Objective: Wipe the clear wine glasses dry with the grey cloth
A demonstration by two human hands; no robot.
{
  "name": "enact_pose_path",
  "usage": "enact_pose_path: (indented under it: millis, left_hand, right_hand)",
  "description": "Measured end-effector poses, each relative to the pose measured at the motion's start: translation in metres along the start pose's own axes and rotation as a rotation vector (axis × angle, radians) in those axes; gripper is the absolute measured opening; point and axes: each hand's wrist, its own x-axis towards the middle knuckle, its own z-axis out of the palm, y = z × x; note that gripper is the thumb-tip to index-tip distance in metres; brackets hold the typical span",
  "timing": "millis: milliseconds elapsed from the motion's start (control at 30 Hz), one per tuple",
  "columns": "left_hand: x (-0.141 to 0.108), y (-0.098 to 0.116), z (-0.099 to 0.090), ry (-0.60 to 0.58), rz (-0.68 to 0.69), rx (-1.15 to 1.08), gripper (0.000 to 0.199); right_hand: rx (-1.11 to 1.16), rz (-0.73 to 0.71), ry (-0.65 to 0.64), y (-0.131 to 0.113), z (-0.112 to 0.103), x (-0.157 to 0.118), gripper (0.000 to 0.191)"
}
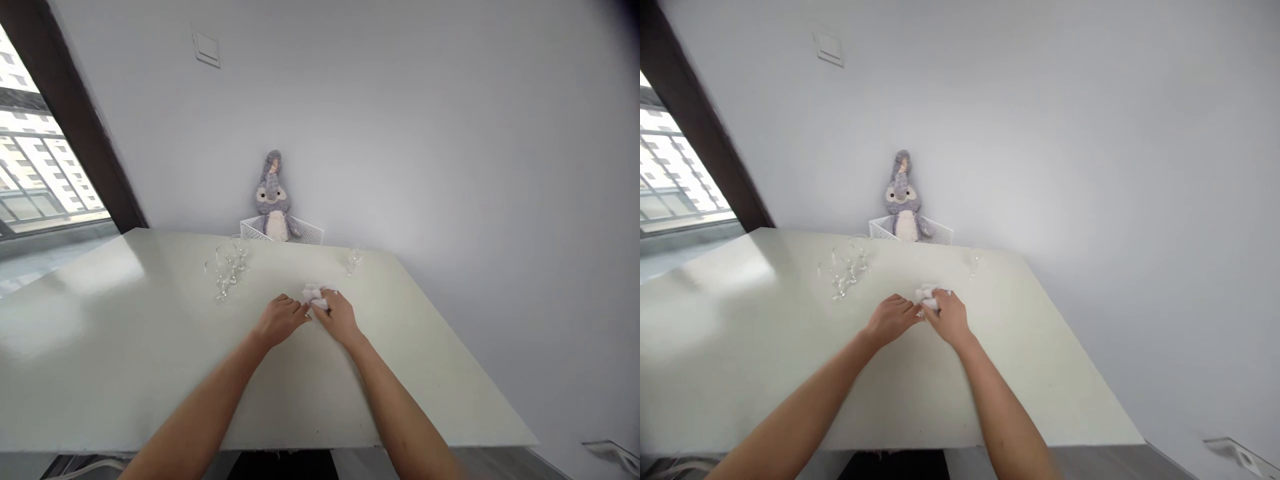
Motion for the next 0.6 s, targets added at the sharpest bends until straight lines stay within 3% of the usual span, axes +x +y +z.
enact_pose_path:
  millis: [133, 267, 433, 600]
  left_hand:
    - [-0.001, 0.006, 0.008, 0.052, -0.023, -0.081, 0.04]
    - [0.002, 0.017, 0.011, 0.064, -0.189, -0.199, 0.044]
    - [0.006, 0.023, 0.009, 0.089, -0.608, -0.385, 0.054]
    - [0.008, 0.024, 0.012, 0.173, -0.755, -0.517, 0.055]
  right_hand:
    - [0.727, 0.439, -0.02, 0.021, -0.003, 0.006, 0.03]
    - [1.23, 0.702, 0.204, 0.028, 0.01, 0.01, 0.02]
    - [1.412, 0.675, 0.289, 0.006, 0.03, 0.008, 0.017]
    - [1.274, 0.47, 0.268, -0.019, 0.04, -0.004, 0.031]
